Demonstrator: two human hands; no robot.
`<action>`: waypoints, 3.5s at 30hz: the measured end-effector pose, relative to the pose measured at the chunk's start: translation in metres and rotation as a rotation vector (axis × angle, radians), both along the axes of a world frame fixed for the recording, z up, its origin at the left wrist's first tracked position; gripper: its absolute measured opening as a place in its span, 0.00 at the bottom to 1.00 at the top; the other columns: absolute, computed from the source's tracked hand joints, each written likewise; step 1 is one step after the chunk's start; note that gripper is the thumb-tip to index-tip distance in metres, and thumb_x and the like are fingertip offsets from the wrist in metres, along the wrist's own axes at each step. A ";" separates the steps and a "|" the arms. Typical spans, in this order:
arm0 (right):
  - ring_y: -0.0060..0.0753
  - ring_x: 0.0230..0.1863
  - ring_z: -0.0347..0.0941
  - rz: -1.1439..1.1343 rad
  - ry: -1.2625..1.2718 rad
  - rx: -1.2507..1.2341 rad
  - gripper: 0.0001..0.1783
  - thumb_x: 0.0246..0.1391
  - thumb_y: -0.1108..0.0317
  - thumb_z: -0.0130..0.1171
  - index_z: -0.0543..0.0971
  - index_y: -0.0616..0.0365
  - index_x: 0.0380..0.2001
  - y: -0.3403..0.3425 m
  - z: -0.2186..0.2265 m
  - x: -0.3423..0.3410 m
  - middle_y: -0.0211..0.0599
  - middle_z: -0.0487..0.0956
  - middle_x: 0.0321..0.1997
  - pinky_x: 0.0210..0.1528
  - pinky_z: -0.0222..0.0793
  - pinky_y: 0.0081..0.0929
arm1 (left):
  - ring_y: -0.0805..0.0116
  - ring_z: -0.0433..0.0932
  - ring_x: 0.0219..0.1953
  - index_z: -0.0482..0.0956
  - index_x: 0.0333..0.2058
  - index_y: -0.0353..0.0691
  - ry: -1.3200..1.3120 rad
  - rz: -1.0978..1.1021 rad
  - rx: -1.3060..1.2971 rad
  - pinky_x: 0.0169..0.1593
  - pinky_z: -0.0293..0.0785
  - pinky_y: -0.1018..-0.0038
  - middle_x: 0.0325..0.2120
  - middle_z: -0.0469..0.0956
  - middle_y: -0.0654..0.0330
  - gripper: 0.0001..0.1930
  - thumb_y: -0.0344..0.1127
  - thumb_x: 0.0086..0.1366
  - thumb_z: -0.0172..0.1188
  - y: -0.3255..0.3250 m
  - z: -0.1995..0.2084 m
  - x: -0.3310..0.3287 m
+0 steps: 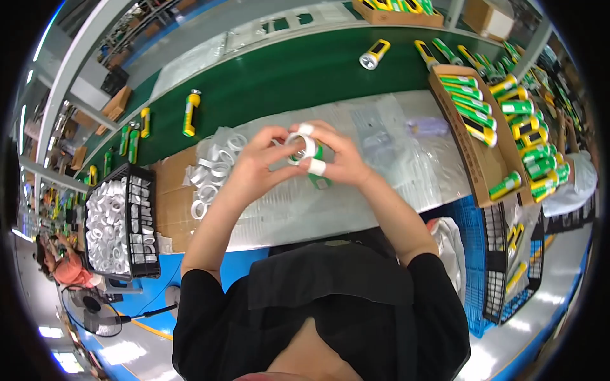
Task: Assembling flashlight components including lenses and caps on a factory production line.
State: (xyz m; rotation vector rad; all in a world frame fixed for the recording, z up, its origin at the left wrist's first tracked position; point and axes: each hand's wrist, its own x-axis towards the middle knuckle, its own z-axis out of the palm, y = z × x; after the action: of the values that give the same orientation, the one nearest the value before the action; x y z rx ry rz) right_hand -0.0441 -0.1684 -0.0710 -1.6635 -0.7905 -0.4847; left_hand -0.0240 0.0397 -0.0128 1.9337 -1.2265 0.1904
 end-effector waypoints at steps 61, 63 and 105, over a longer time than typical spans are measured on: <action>0.37 0.28 0.71 -0.251 0.348 -0.816 0.24 0.47 0.55 0.68 0.74 0.60 0.41 -0.030 0.102 0.000 0.38 0.71 0.33 0.31 0.69 0.31 | 0.70 0.79 0.32 0.77 0.39 0.39 0.153 0.018 -0.224 0.38 0.77 0.74 0.34 0.81 0.60 0.18 0.28 0.48 0.72 -0.048 -0.039 0.012; 0.36 0.30 0.71 -0.145 0.190 -0.817 0.22 0.47 0.56 0.68 0.75 0.60 0.39 -0.037 0.100 0.008 0.38 0.71 0.33 0.32 0.69 0.31 | 0.70 0.80 0.33 0.76 0.38 0.38 0.140 -0.001 -0.242 0.39 0.77 0.74 0.34 0.82 0.59 0.18 0.28 0.48 0.72 -0.048 -0.039 0.013; 0.32 0.41 0.77 -0.392 0.439 -0.152 0.16 0.60 0.61 0.55 0.77 0.62 0.44 -0.087 -0.060 0.194 0.35 0.80 0.43 0.41 0.73 0.28 | 0.63 0.80 0.37 0.57 0.65 0.46 0.477 0.662 -0.076 0.43 0.74 0.70 0.35 0.79 0.53 0.36 0.37 0.61 0.63 0.077 -0.078 0.210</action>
State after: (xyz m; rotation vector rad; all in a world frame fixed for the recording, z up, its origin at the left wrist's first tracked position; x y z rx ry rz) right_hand 0.1498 -0.2554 -0.1307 -1.9848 -0.1796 -0.3116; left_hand 0.1855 0.1169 -0.0906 2.0947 -0.2468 0.1001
